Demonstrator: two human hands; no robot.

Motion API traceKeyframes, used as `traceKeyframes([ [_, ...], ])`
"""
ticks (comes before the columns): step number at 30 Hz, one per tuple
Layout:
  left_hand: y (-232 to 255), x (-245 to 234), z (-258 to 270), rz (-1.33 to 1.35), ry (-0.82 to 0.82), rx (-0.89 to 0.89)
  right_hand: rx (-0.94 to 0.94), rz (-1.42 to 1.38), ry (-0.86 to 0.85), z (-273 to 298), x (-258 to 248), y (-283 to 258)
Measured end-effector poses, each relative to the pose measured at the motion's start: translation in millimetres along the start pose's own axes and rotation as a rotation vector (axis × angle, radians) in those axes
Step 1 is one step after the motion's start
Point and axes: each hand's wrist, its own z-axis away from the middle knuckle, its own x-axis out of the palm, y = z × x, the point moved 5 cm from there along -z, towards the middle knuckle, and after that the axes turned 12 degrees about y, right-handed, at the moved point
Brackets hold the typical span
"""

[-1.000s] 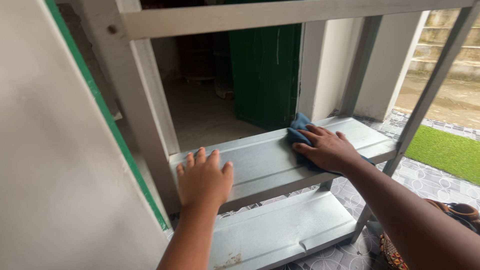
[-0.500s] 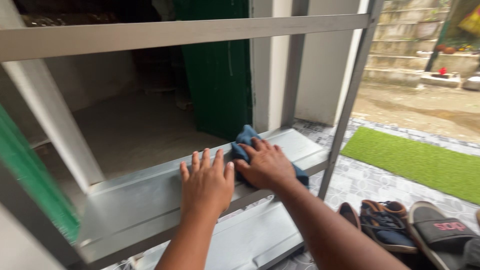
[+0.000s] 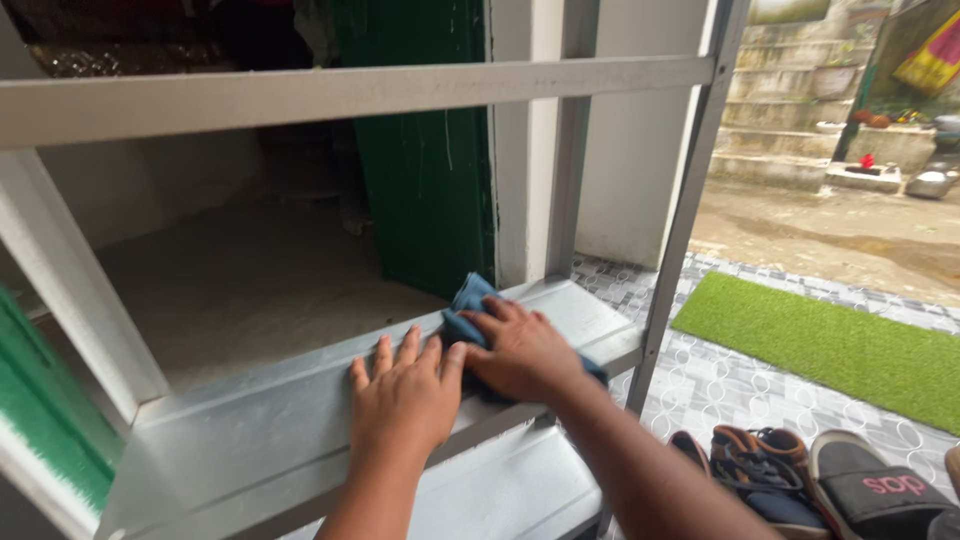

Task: The person wipes the metal shelves of a shoe rack using a blue cloth. They clean the bottom shelf first, then move to the middle shelf, wiping each surface thoroughly.

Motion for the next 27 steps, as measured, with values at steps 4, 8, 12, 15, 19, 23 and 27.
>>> traceKeyframes([
  [4,2,-5,2,0.004,0.004,0.014,0.155,0.015,-0.001,-10,-2,46],
  [8,3,-12,6,0.033,0.041,0.007,0.34,0.181,0.047,-7,-11,99],
  [12,6,-14,8,0.037,0.048,0.002,0.348,0.265,0.108,-5,-5,103],
  [15,5,-15,7,0.045,0.045,-0.003,0.324,0.23,0.054,0,-1,83],
  [19,1,-12,2,0.091,0.082,-0.02,0.228,0.152,-0.028,11,2,34],
  [23,-8,-13,-3,0.086,0.163,-0.107,-0.12,0.092,-0.075,13,14,-41],
  [27,-21,-14,-7,0.183,0.115,-0.231,-0.276,0.016,-0.114,17,17,-65],
])
